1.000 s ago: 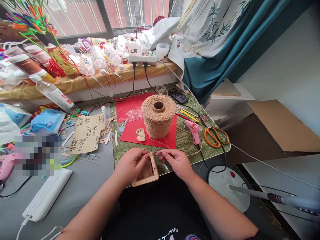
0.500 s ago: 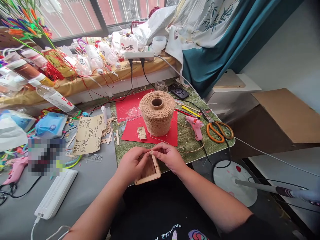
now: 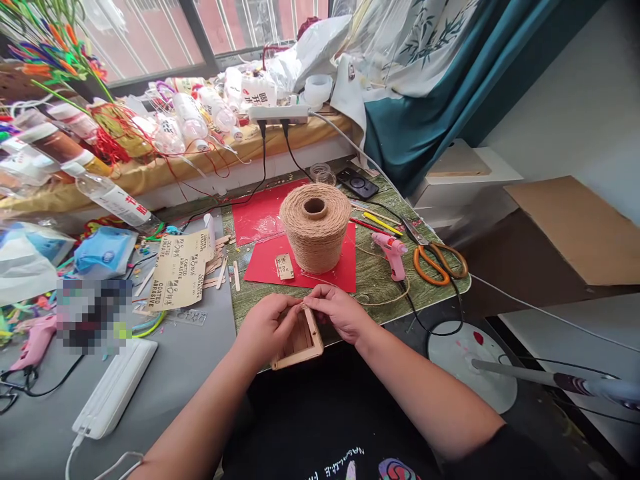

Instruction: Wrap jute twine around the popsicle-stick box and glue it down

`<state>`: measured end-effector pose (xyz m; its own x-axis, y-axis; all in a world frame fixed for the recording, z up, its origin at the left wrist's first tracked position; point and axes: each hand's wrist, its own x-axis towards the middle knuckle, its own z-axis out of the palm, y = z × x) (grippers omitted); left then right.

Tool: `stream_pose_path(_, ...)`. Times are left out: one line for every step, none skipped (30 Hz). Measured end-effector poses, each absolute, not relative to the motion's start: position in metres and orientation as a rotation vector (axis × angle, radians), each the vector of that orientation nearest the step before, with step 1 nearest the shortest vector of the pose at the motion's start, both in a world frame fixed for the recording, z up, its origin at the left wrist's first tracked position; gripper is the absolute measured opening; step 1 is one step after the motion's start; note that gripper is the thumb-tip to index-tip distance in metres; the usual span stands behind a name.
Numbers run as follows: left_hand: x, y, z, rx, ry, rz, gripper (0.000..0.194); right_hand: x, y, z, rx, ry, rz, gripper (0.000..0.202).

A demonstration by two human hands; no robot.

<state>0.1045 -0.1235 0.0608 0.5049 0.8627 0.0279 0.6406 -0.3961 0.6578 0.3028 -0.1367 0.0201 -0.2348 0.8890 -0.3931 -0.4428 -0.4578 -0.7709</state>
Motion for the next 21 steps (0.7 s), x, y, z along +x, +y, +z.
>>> stream_pose_path(0.105, -0.123, 0.06, 2.161, 1.225, 0.498, 0.023, 0.303, -0.135, 0.019, -1.05, -0.624, 1.863, 0.038)
stream_pose_path(0.104, -0.123, 0.059, 2.158, 1.228, 0.503, 0.023, 0.304, -0.134, 0.018, -1.044, -0.6, 1.892, 0.039)
stream_pose_path(0.104, -0.124, 0.059, 2.155, 1.231, 0.506, 0.023, 0.305, -0.133, 0.016, -1.032, -0.576, 1.916, 0.039)
stream_pose_path(0.104, -0.124, 0.058, 2.152, 1.234, 0.51, 0.023, 0.306, -0.133, 0.014, -1.011, -0.55, 1.937, 0.039)
stream_pose_path(0.104, -0.124, 0.057, 2.15, 1.235, 0.513, 0.023, 0.307, -0.133, 0.012, -0.984, -0.523, 1.95, 0.038)
stream_pose_path(0.104, -0.124, 0.057, 2.147, 1.233, 0.517, 0.023, 0.307, -0.134, 0.011, -0.954, -0.499, 1.956, 0.037)
stream_pose_path(0.104, -0.124, 0.056, 2.145, 1.232, 0.523, 0.022, 0.308, -0.135, 0.01, -0.927, -0.484, 1.954, 0.037)
stream_pose_path(0.104, -0.124, 0.056, 2.144, 1.232, 0.529, 0.022, 0.308, -0.137, 0.009, -0.906, -0.486, 1.945, 0.037)
stream_pose_path(0.104, -0.124, 0.056, 2.144, 1.231, 0.531, 0.021, 0.308, -0.139, 0.009, -0.898, -0.502, 1.929, 0.037)
stream_pose_path(0.104, -0.125, 0.056, 2.147, 1.233, 0.533, 0.021, 0.307, -0.14, 0.009, -0.905, -0.528, 1.91, 0.038)
stream_pose_path(0.104, -0.125, 0.056, 2.15, 1.234, 0.529, 0.021, 0.307, -0.142, 0.008, -0.924, -0.558, 1.888, 0.038)
stream_pose_path(0.104, -0.125, 0.056, 2.153, 1.236, 0.521, 0.021, 0.307, -0.142, 0.008, -0.943, -0.586, 1.868, 0.038)
stream_pose_path(0.104, -0.125, 0.057, 2.156, 1.24, 0.513, 0.021, 0.307, -0.142, 0.008, -0.953, -0.61, 1.854, 0.037)
stream_pose_path(0.104, -0.125, 0.057, 2.158, 1.245, 0.506, 0.022, 0.308, -0.142, 0.008, -0.951, -0.628, 1.848, 0.036)
stream_pose_path(0.104, -0.125, 0.058, 2.161, 1.248, 0.501, 0.024, 0.309, -0.141, 0.007, -0.937, -0.638, 1.853, 0.035)
stream_pose_path(0.104, -0.125, 0.059, 2.162, 1.25, 0.497, 0.026, 0.31, -0.14, 0.007, -0.916, -0.641, 1.869, 0.035)
stream_pose_path(0.104, -0.126, 0.059, 2.161, 1.252, 0.495, 0.028, 0.311, -0.138, 0.007, -0.893, -0.639, 1.889, 0.035)
stream_pose_path(0.104, -0.126, 0.06, 2.158, 1.255, 0.496, 0.03, 0.312, -0.137, 0.007, -0.877, -0.634, 1.911, 0.036)
stream_pose_path(0.104, -0.126, 0.06, 2.153, 1.258, 0.497, 0.032, 0.312, -0.136, 0.008, -0.878, -0.629, 1.923, 0.037)
stream_pose_path(0.104, -0.127, 0.061, 2.149, 1.262, 0.498, 0.033, 0.311, -0.135, 0.009, -0.9, -0.635, 1.919, 0.038)
stream_pose_path(0.104, -0.127, 0.06, 2.145, 1.27, 0.499, 0.034, 0.31, -0.134, 0.011, -0.941, -0.661, 1.898, 0.04)
